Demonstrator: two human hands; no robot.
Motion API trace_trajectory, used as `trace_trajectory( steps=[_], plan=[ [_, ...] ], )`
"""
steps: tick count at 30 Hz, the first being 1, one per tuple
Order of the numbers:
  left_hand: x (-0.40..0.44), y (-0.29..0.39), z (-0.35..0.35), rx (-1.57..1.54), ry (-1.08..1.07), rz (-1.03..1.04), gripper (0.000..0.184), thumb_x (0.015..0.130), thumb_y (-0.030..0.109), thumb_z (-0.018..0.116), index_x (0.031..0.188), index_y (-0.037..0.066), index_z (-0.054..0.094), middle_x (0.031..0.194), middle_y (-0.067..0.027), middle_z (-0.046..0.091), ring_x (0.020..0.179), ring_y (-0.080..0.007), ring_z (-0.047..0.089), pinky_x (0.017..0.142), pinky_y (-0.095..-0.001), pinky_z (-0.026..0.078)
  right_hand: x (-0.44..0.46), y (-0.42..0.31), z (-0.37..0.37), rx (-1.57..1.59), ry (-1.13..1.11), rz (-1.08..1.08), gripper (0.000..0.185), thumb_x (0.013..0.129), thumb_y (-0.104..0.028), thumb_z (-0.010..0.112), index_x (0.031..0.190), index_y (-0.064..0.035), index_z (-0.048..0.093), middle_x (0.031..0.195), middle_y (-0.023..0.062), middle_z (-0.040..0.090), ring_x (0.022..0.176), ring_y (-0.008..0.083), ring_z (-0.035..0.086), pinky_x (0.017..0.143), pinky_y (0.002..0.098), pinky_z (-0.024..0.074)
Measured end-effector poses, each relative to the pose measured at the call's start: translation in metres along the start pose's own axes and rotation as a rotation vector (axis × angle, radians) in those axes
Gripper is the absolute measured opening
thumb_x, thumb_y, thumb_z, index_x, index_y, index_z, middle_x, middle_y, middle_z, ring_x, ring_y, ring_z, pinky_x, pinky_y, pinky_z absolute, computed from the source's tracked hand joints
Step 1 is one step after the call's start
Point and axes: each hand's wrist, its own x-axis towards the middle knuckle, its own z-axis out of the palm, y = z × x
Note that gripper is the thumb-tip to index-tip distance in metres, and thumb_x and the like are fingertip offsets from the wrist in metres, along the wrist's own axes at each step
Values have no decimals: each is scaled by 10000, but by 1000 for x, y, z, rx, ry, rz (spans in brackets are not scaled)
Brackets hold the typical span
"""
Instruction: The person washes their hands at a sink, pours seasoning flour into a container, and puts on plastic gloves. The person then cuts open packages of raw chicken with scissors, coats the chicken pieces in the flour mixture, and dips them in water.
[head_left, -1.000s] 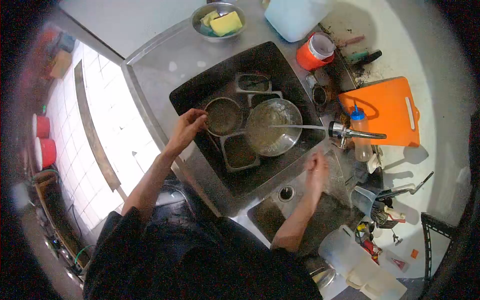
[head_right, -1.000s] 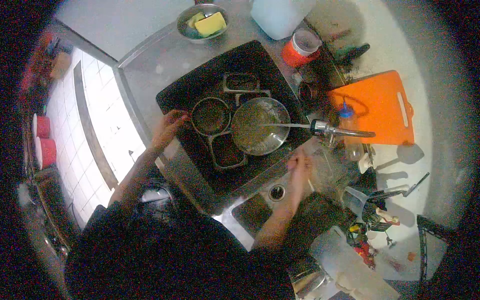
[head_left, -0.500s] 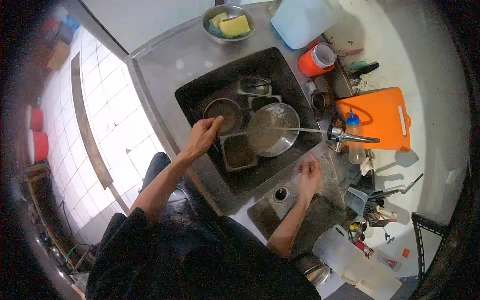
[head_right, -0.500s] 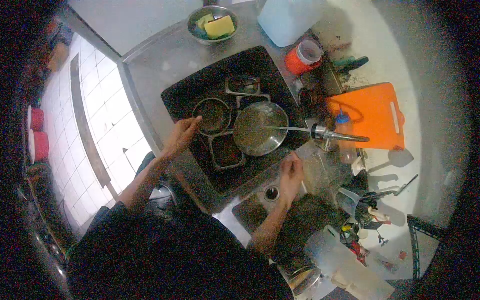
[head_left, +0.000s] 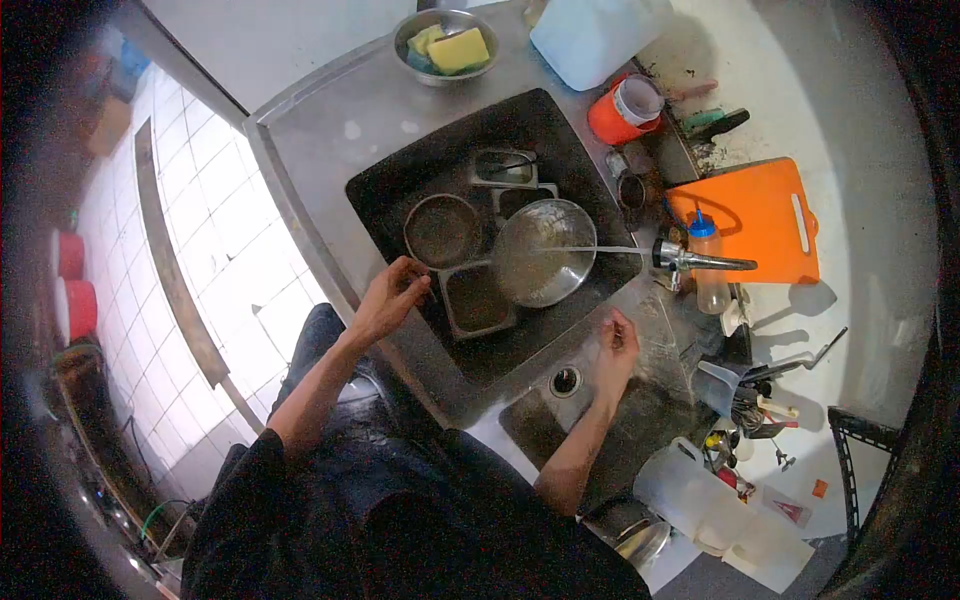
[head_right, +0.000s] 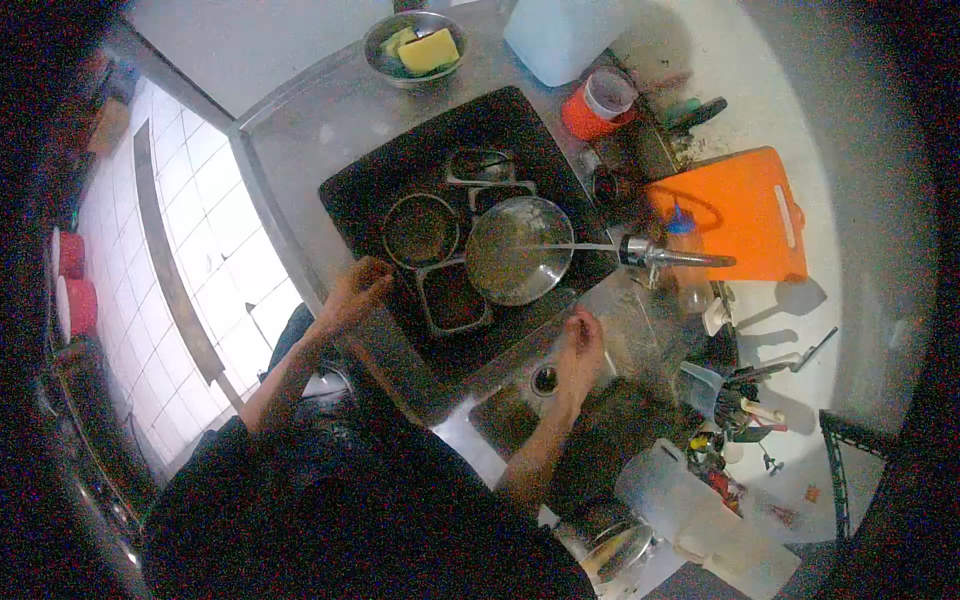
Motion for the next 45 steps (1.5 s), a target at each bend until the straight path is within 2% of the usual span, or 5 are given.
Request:
trace_trajectory(
  steps=[14,19,25,29,45],
  plan=[
    [1,9,-22,-31,100,91,278,974,253,588,1136,27,581,918,-67,642,849,-146,602,734,-311,491,74,80,-63,-211,277,21,437,915,-108,645,1330,-28,534,1159,119,614,956,169,593,830,308,495],
    [1,5,-31,17,125,108,277,976,252,581,1141,29,583,917,-69,642,847,-148,606,726,-314,499,79,24,-54,-325,302,-119,504,931,-171,648,1384,-24,480,1323,144,481,1053,222,578,866,341,508],
    [-1,-7,-28,30,124,110,291,975,265,583,1149,31,582,918,-77,644,854,-156,607,734,-313,494,103,-26,-35,195,317,-172,487,934,-272,673,1308,-3,514,1181,98,581,986,195,585,879,345,483],
    [-2,7,-23,47,116,98,312,975,284,583,1157,30,579,935,-82,645,861,-163,604,742,-323,491,135,-35,-30,54,146,-62,535,906,-259,709,1318,12,499,1242,130,584,1121,226,552,979,356,430],
    [33,-48,26,200,30,126,313,929,266,635,1119,19,608,981,-160,692,891,-244,668,797,-363,515,155,-18,-19,128,125,-88,533,827,-257,796,1226,-1,553,1103,104,618,985,209,578,910,335,454]
  ],
)
